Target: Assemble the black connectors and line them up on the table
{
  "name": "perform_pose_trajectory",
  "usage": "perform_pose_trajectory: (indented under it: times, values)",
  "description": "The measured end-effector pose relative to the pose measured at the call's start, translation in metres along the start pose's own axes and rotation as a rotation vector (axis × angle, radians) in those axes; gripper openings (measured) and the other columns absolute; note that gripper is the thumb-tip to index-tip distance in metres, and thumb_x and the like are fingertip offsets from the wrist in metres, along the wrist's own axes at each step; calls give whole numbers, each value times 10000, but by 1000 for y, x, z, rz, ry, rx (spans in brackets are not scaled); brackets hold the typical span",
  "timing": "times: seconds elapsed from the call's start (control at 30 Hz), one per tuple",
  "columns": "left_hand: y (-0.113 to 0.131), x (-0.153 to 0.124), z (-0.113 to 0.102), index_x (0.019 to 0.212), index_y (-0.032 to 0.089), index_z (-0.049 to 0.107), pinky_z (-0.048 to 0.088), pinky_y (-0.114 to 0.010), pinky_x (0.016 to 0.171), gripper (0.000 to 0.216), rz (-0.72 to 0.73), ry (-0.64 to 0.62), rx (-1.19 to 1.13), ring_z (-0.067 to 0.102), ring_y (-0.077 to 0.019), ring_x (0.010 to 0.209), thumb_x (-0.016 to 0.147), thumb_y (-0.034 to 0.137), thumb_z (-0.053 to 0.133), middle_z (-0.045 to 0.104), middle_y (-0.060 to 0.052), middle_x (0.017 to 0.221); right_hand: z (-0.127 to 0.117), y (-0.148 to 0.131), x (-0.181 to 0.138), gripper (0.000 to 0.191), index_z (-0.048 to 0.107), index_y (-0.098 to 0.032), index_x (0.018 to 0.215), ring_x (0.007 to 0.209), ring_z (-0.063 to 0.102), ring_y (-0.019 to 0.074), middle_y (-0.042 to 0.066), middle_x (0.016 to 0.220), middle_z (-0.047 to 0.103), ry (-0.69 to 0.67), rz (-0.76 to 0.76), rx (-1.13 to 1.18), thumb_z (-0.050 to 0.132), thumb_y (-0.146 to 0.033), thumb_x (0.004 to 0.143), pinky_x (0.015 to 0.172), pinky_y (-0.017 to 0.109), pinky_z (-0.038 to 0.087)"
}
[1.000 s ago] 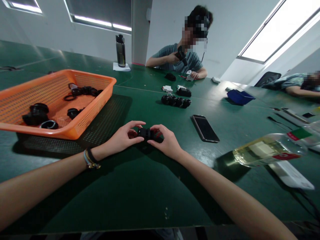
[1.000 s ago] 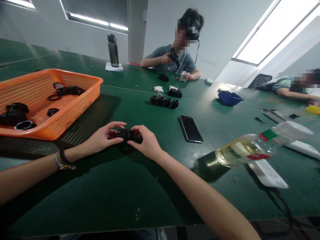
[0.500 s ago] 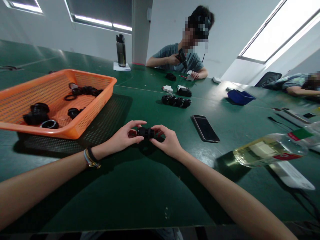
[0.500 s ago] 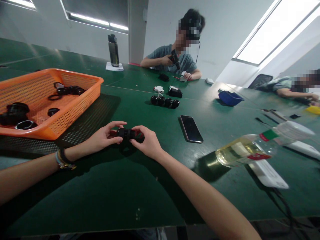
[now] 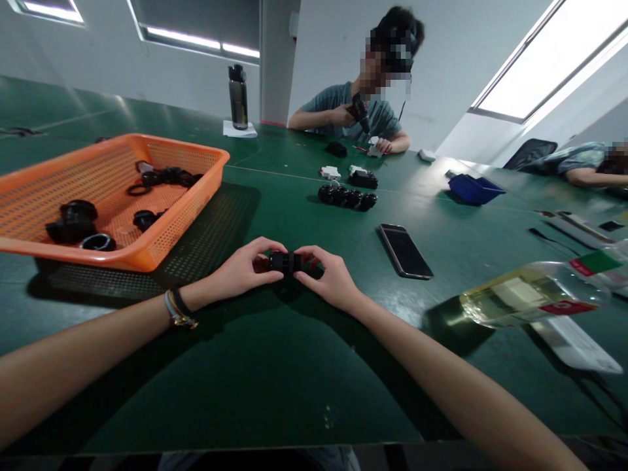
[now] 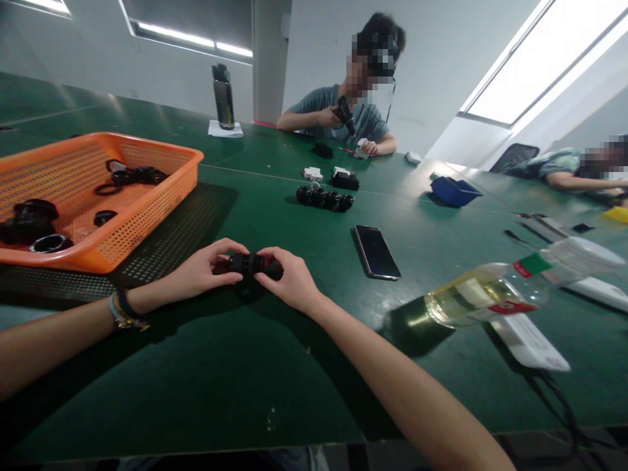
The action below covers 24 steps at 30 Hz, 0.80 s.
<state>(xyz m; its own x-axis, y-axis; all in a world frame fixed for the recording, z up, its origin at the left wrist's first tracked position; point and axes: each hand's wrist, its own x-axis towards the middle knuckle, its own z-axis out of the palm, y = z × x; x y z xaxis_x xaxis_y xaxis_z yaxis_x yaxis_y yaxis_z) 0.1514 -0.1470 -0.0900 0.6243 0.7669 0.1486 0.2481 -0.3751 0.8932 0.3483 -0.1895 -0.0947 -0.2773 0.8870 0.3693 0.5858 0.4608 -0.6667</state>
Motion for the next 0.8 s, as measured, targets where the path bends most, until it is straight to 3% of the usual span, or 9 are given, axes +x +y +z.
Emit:
perform_pose_trajectory:
  times: [0.3, 0.8]
  values:
    - [0, 1, 0, 989, 173, 520, 501, -287, 673, 354, -31, -2, -9, 572, -129, 741, 675, 304, 619, 523, -44, 1032, 3, 2, 0, 280, 543, -206, 962, 797, 605, 133, 2, 868, 635, 26, 16, 7, 581, -151, 690, 710, 281, 490]
    - [-2, 1, -1, 989, 175, 527, 507, -311, 700, 346, -18, 5, -12, 576, -142, 775, 684, 312, 615, 502, -48, 1044, 2, 5, 0, 262, 589, -198, 973, 785, 561, 150, 25, 858, 629, 47, -27, -110, 632, -194, 714, 697, 308, 475]
